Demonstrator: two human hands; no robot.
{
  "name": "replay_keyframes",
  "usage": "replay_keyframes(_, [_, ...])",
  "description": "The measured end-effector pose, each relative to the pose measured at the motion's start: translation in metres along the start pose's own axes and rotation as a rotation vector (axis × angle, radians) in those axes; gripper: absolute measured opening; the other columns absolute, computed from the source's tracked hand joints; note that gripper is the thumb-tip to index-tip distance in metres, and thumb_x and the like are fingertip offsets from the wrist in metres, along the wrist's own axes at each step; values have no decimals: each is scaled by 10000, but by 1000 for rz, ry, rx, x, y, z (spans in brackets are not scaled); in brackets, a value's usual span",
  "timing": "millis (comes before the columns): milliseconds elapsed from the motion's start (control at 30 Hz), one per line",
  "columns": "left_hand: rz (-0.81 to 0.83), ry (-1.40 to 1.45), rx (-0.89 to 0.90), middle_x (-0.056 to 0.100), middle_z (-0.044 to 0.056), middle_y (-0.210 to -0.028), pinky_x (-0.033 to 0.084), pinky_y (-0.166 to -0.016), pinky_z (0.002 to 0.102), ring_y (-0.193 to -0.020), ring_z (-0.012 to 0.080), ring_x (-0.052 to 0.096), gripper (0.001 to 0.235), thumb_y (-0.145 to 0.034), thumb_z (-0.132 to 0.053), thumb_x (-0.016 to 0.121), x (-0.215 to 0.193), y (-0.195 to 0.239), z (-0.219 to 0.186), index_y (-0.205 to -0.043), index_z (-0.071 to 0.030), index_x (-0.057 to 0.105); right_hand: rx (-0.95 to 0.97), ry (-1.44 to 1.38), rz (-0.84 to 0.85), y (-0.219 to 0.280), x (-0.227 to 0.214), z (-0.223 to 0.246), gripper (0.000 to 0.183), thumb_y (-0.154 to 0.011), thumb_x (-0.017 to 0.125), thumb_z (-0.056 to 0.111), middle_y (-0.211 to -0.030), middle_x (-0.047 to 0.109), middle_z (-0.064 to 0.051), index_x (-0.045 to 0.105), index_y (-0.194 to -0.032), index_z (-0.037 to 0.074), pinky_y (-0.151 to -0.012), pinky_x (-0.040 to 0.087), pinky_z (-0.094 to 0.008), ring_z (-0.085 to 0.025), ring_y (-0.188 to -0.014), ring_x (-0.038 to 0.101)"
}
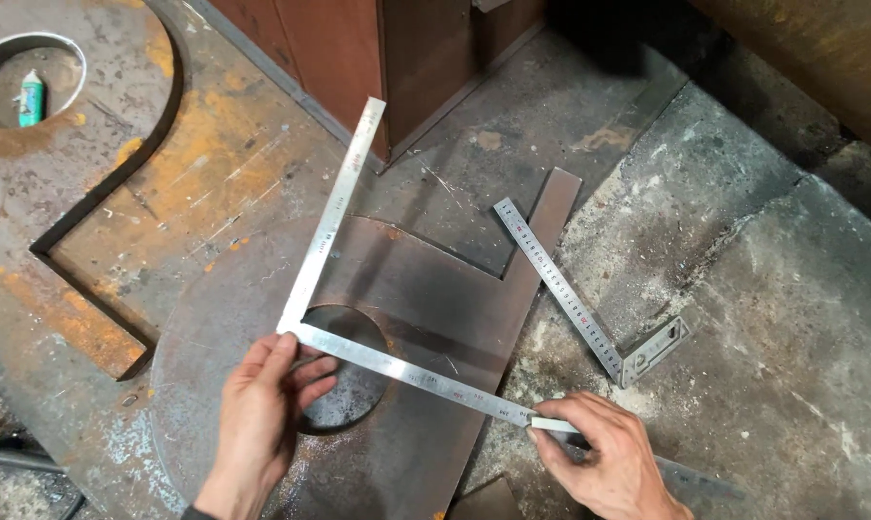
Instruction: The person uses a combination square, ruler, and chalk to measure and mark dimensions on a metal workpiece on a shop floor.
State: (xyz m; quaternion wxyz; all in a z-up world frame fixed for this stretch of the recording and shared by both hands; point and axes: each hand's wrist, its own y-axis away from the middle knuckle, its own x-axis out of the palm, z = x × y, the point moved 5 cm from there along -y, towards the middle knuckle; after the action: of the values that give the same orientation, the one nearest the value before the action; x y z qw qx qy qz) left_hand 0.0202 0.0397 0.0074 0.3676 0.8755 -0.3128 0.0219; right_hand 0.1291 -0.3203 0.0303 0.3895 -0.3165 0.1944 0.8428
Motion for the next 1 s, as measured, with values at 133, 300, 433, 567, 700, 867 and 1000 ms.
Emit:
replay_keyframes(133, [-30,-78,-79,699,138,-969,625,-733,349,-845,228,728,214,-1036,-194,528,1,-14,19,-1080,-9,626,89,69,-6,-10,-2,10,216,-743,836,138,-786,795,-62,757,-936,83,-601,625,-364,-170,-703,775])
replay_keyframes(300, [-14,-117,-100,726,147,-953,622,-717,337,-824,217,736,272,-1038,-217,529,2,-26,20,-1099,23,641,40,83,-15,-12,16,-27,162,-754,812,146,-809,802,-47,757,-900,102,-591,658,-343,-163,-727,755])
replay_keyframes(433, [-25,-182,-124,754,166,-974,634,-742,325,-849,221,754,293,-1029,-191,526,5,-35,18,-1131,48,660,14,106,-9,-21,22,-41,173,-770,809,162,-804,791,-49,752,-919,96,-600,649,-339,-148,-700,771])
replay_keyframes(567, [-54,-269,-152,763,176,-984,634,-736,325,-847,237,759,298,-1018,-164,533,4,-45,14,-1202,31,663,-13,149,-27,-39,19,-29,188,-766,811,174,-777,777,-41,744,-919,88,-571,615,-323,-128,-647,760])
replay_keyframes(700, [-85,-509,-108,779,181,-973,616,-710,353,-839,271,747,318,-1017,-181,566,11,-45,-13,-1229,25,685,-85,150,-58,-50,22,-37,220,-755,817,177,-768,760,-33,736,-938,86,-557,607,-310,-117,-613,721])
replay_keyframes(867, [-83,-1154,661,732,201,-1034,564,-813,439,-933,345,731,401,-920,-253,718,36,-64,-66,-1246,-25,667,-129,195,-109,-68,12,-13,241,-728,810,167,-747,732,-29,736,-944,92,-593,574,-339,-126,-654,675])
replay_keyframes(1000, [54,-1212,740,717,215,-1048,544,-812,467,-946,373,705,456,-888,-224,722,63,-74,-80,-1296,-41,635,-125,212,-90,-74,19,-25,250,-741,805,166,-761,731,-30,738,-966,82,-609,569,-336,-127,-668,675])
